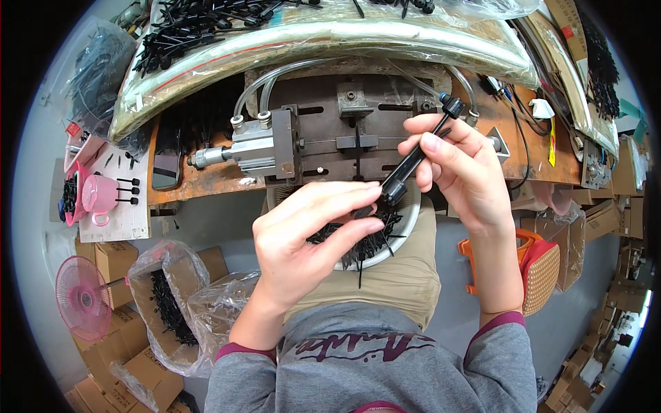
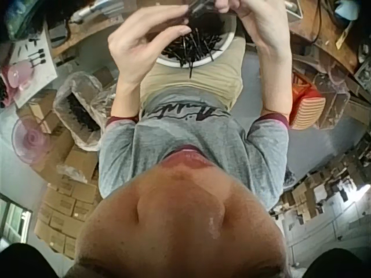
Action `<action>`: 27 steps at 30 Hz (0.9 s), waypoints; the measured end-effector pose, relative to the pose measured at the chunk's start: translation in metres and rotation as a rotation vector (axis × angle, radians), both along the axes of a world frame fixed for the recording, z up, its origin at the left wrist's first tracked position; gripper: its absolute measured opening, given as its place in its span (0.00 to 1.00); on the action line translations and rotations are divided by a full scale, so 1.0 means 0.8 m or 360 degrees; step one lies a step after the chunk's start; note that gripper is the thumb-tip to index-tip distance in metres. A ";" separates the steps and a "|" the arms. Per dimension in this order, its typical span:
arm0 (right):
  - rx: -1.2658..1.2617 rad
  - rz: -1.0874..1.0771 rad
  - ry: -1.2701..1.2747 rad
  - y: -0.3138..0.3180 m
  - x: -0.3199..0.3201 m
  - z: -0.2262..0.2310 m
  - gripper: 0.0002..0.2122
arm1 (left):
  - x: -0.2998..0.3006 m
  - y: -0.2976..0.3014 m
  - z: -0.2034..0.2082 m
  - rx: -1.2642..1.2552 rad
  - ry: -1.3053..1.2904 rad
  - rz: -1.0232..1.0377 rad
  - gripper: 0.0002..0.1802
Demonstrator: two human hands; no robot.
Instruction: Assembling plastic connector components using a manual press fixture.
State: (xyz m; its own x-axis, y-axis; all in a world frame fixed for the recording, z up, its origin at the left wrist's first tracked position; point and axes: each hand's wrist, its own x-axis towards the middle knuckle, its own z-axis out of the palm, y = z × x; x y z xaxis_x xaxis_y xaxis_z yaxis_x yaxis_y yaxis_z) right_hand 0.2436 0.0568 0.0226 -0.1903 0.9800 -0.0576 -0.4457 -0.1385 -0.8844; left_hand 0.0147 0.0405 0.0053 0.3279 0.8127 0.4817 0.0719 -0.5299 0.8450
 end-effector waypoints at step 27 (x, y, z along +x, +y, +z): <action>0.0094 -0.0455 -0.0299 -0.039 0.003 -0.028 0.09 | 0.027 0.022 -0.041 0.0635 0.1202 0.0465 0.14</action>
